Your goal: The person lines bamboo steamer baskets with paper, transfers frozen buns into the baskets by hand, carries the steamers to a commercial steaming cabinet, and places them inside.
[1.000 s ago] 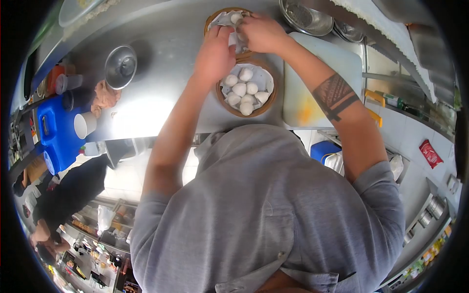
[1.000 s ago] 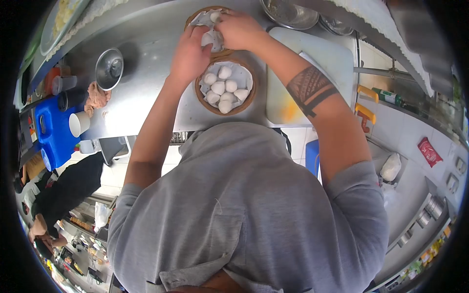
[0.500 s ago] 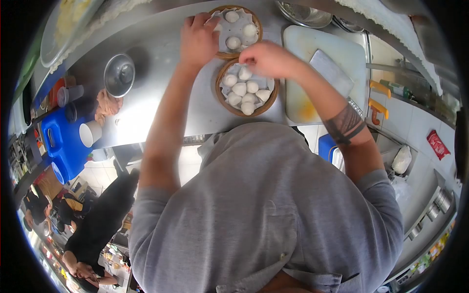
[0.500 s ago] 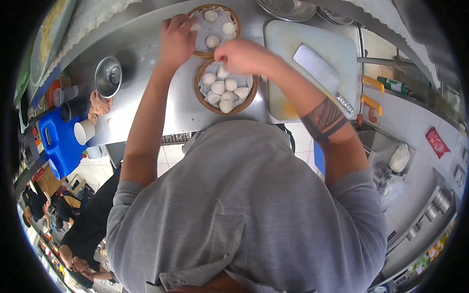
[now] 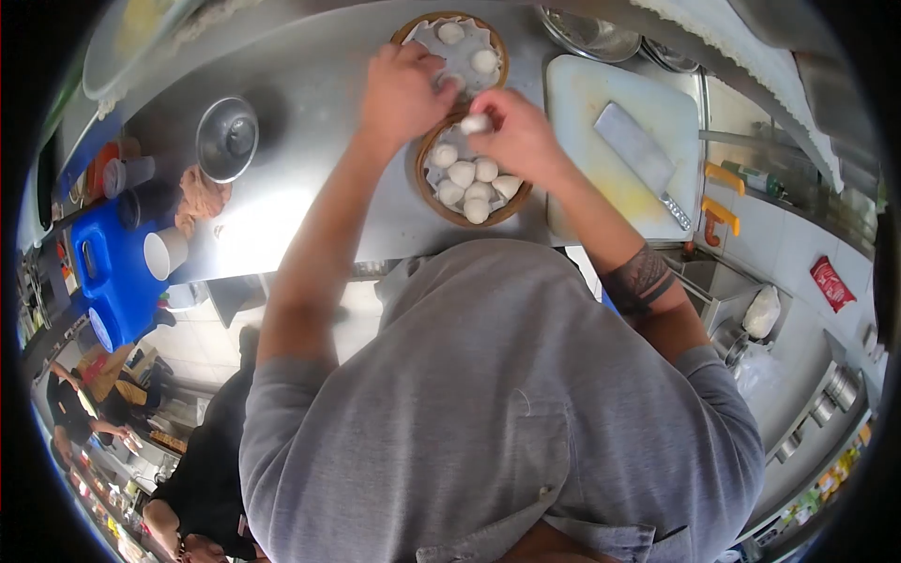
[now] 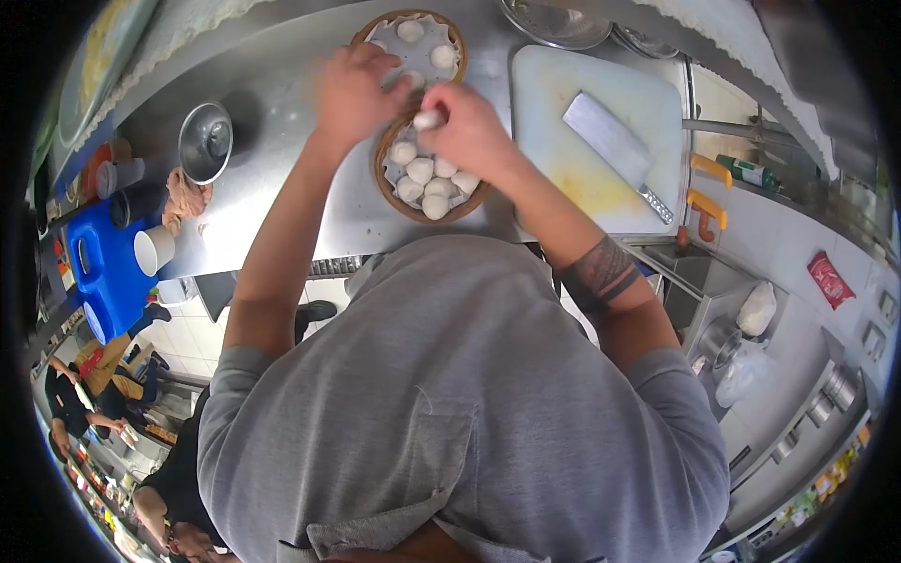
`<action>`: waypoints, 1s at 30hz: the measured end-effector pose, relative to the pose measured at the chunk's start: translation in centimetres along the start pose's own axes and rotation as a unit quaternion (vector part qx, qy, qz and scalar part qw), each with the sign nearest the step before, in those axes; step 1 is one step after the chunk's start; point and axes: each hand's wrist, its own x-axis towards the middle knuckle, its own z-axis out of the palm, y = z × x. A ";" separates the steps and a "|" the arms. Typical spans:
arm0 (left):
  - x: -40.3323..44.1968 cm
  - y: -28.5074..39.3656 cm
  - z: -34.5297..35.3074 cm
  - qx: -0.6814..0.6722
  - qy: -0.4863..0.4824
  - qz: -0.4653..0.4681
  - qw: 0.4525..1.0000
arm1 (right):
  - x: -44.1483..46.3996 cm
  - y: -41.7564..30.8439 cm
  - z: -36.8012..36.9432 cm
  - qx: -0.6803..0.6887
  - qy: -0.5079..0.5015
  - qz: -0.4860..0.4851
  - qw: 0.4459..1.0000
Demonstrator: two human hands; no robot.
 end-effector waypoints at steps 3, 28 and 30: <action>-1.4 0.7 0.9 -0.042 -0.009 -0.026 0.999 | 3.8 0.4 -1.0 0.027 -0.001 0.034 0.999; -1.5 -1.6 1.1 0.032 0.030 -0.057 0.997 | 8.5 -0.1 0.4 -0.375 -0.099 -0.135 0.912; -1.5 -1.6 0.7 0.025 0.025 -0.054 0.998 | 9.1 0.2 0.0 -0.353 -0.111 -0.115 0.922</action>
